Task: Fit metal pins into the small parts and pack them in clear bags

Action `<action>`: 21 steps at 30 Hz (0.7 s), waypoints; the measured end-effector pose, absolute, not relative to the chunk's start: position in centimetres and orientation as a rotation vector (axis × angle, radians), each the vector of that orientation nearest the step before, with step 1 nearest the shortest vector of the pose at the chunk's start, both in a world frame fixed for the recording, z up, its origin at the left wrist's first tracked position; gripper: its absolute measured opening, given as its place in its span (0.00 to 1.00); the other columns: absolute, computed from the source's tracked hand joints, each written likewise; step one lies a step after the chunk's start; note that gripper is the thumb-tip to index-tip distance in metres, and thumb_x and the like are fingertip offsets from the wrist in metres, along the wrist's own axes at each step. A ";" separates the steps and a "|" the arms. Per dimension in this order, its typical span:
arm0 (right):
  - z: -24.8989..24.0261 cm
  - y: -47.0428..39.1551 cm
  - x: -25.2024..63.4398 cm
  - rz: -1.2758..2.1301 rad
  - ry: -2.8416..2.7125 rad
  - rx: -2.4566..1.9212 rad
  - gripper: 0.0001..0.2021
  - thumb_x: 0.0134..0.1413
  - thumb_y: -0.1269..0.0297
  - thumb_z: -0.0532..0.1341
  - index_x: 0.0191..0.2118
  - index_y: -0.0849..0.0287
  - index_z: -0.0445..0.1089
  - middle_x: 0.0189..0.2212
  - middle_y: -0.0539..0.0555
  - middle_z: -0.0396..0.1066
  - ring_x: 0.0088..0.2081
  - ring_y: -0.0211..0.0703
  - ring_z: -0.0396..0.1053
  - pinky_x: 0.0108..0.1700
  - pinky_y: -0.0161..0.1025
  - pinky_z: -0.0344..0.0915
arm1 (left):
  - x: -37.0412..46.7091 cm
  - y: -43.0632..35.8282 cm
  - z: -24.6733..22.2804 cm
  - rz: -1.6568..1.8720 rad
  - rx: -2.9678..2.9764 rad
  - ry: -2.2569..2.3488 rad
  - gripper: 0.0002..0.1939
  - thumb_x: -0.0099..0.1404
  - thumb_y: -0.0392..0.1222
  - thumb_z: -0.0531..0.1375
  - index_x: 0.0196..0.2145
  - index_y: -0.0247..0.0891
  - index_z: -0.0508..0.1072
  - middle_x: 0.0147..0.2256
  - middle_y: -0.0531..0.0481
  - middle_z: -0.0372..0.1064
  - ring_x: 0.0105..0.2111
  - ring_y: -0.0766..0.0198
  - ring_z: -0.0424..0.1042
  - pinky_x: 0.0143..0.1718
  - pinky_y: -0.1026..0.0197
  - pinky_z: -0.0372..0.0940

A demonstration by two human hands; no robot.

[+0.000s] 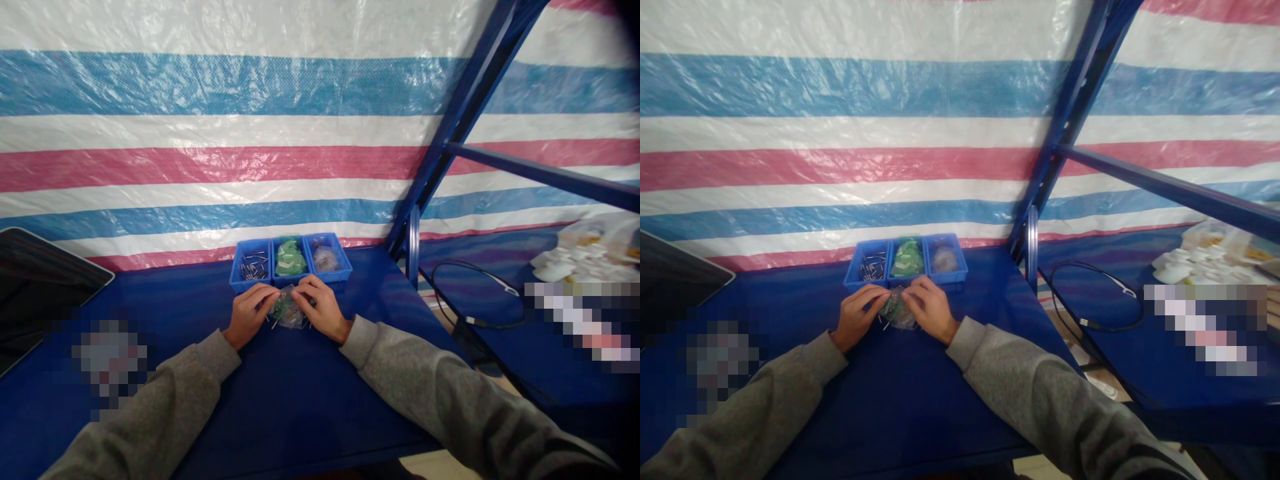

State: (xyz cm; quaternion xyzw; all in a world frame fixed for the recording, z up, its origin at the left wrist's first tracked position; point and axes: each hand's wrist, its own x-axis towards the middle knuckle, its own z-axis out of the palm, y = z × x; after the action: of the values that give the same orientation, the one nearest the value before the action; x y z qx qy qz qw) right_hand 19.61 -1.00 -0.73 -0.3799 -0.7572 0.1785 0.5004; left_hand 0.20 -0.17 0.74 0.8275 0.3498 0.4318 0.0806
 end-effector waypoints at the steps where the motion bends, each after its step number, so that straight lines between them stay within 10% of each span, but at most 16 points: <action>1: -0.7 -1.0 19.6 0.431 -1.824 -0.910 0.09 0.59 0.64 0.54 0.36 0.60 0.70 0.34 0.55 0.65 0.35 0.40 0.64 0.38 0.36 0.62 | 0.2 -0.2 0.7 1.285 2.474 1.042 0.06 0.64 0.37 0.55 0.35 0.36 0.72 0.33 0.48 0.71 0.34 0.66 0.69 0.38 0.62 0.65; 21: -1.0 -1.2 19.5 0.490 -1.844 -0.893 0.11 0.60 0.61 0.53 0.35 0.60 0.70 0.26 0.51 0.67 0.26 0.37 0.63 0.31 0.34 0.59 | 0.3 -0.3 0.9 1.214 2.510 1.041 0.07 0.65 0.40 0.54 0.35 0.35 0.70 0.32 0.48 0.69 0.32 0.66 0.68 0.34 0.64 0.64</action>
State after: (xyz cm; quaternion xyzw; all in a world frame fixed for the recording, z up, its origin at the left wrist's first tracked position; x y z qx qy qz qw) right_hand 19.49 -1.21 -0.96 -0.3684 -0.7606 0.2023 0.4948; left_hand 0.33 -0.33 0.85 0.8405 0.3485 0.4065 0.0827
